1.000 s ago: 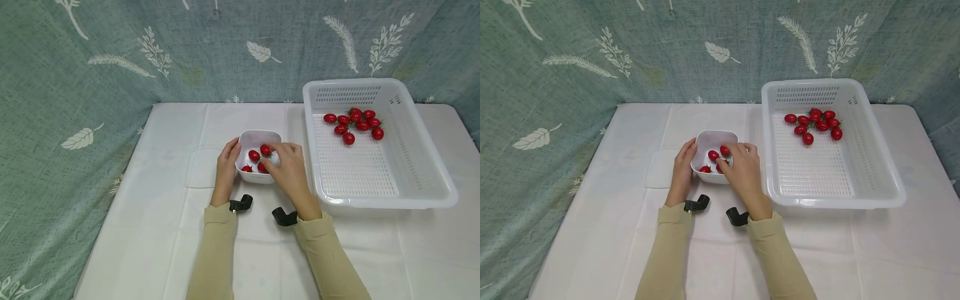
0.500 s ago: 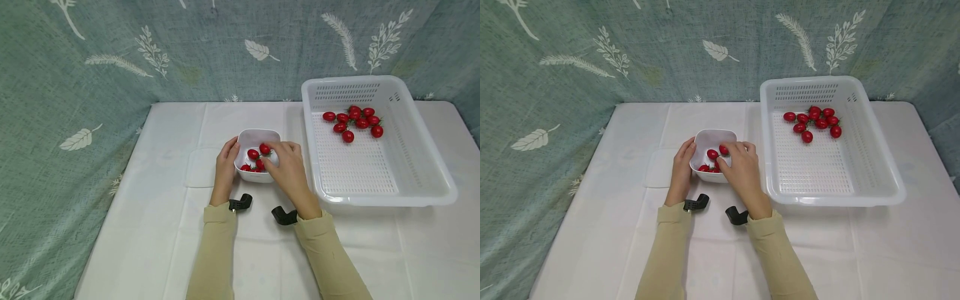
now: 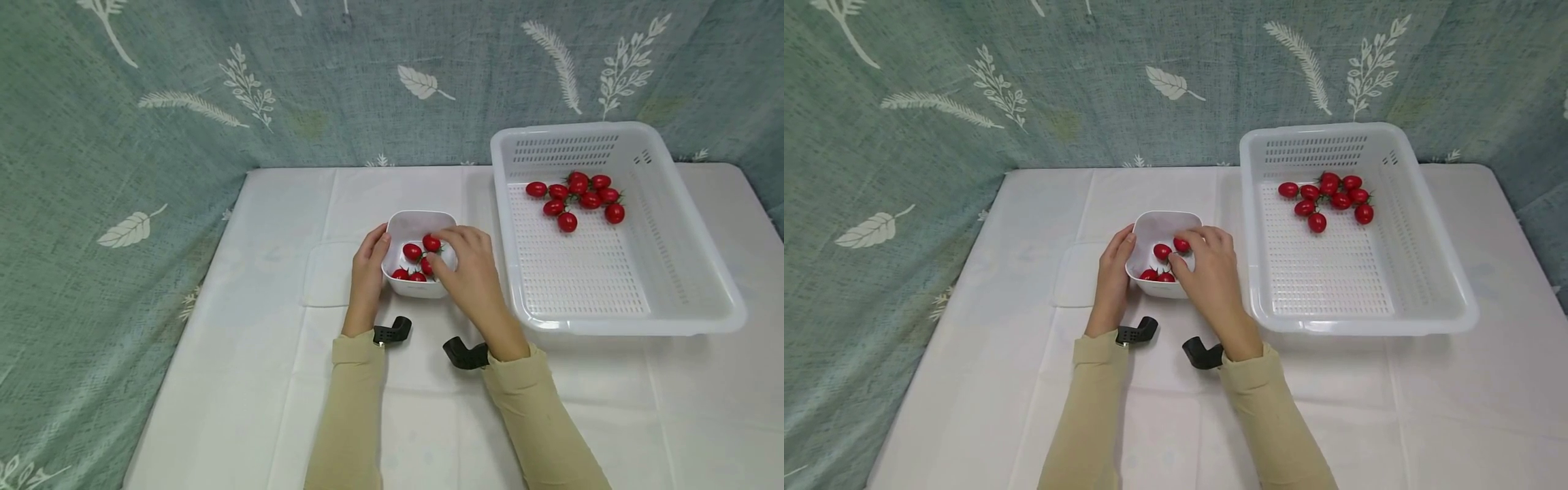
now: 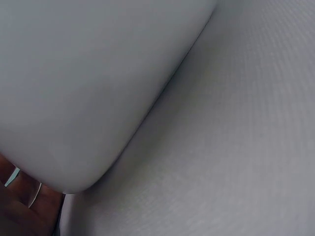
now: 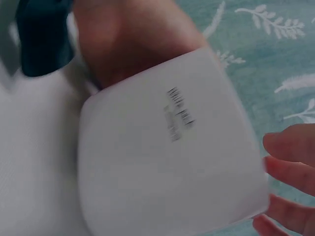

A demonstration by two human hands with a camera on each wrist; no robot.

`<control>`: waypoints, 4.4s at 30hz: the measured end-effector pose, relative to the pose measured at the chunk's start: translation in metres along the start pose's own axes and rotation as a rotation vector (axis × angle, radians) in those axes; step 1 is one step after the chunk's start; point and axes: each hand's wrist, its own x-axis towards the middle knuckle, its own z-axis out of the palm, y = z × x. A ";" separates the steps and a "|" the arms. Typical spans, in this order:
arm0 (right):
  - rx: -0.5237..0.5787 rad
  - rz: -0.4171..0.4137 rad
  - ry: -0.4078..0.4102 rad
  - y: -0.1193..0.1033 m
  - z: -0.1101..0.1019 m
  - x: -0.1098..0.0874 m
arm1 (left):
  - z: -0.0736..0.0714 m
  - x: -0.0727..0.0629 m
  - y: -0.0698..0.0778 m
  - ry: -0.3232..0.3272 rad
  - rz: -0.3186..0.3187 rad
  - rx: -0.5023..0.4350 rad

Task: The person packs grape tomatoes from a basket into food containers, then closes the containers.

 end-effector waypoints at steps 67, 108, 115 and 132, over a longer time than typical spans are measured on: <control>0.070 0.140 0.298 0.019 -0.139 0.005 | -0.003 0.008 -0.016 -0.003 -0.018 -0.028; -0.325 0.091 -0.235 0.077 -0.154 0.059 | -0.006 0.002 -0.005 -0.006 -0.034 -0.031; -0.304 0.166 -0.315 0.103 -0.152 0.063 | -0.004 0.001 -0.006 -0.015 -0.038 -0.027; -0.312 0.382 -0.540 0.139 -0.142 0.070 | -0.005 0.004 -0.013 -0.016 -0.018 -0.030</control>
